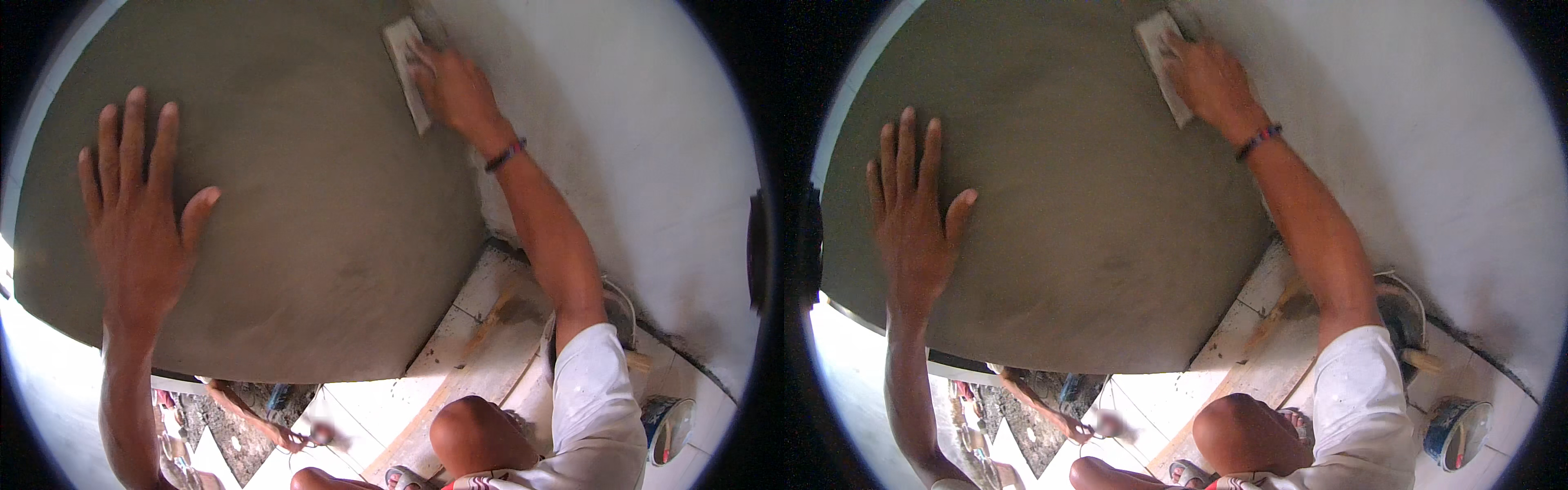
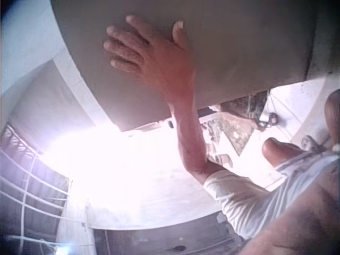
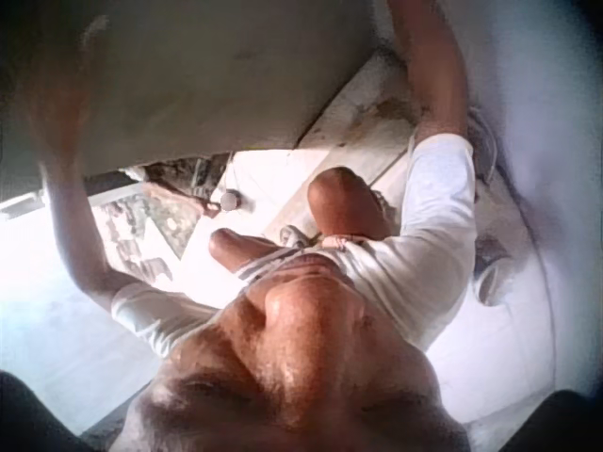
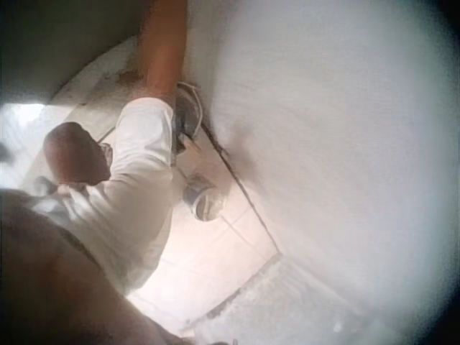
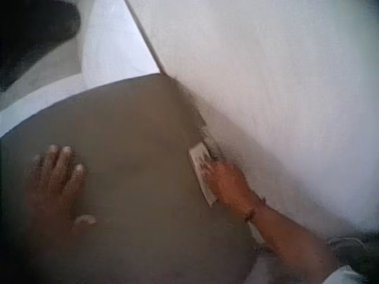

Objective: The person smooths the surface of a plastered wall using a hand tool while another person works on pipes below a counter.

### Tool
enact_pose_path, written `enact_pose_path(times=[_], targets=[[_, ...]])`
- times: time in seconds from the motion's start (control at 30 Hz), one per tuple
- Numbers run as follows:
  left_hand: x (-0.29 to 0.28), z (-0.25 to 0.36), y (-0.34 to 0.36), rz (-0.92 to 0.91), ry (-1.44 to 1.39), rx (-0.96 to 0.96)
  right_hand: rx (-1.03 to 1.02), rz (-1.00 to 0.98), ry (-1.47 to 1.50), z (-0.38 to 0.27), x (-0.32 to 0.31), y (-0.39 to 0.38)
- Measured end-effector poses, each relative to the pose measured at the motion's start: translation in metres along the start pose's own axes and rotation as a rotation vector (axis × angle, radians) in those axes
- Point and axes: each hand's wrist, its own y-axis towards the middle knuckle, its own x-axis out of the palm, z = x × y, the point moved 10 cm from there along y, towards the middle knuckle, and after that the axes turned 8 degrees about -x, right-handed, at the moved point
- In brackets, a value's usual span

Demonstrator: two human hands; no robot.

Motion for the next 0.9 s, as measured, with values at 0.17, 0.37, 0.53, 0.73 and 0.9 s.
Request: enact_pose_path(times=[0.17, 0.37, 0.53, 0.73, 0.9], targets=[[0.018, 0.085, 0.038, -0.071, -0.068, 0.061, 0.193, -0.154, 0.053, 0.054, 0.063, -0.14], [0.027, 0.155, 0.057, -0.111, -0.173, 0.134, 0.315, -0.181, 0.231, 0.093, 0.142, -0.274], [0.052, 0.17, 0.057, -0.092, -0.16, 0.141, 0.259, -0.107, 0.313, 0.091, 0.126, -0.291], [0.045, 0.158, 0.044, -0.099, -0.12, 0.149, -0.022, 0.138, 0.302, 0.01, -0.009, -0.048], [0.041, 0.147, 0.023, -0.141, -0.198, 0.136, -0.023, 0.109, 0.228, 0.016, 0.024, -0.045]])
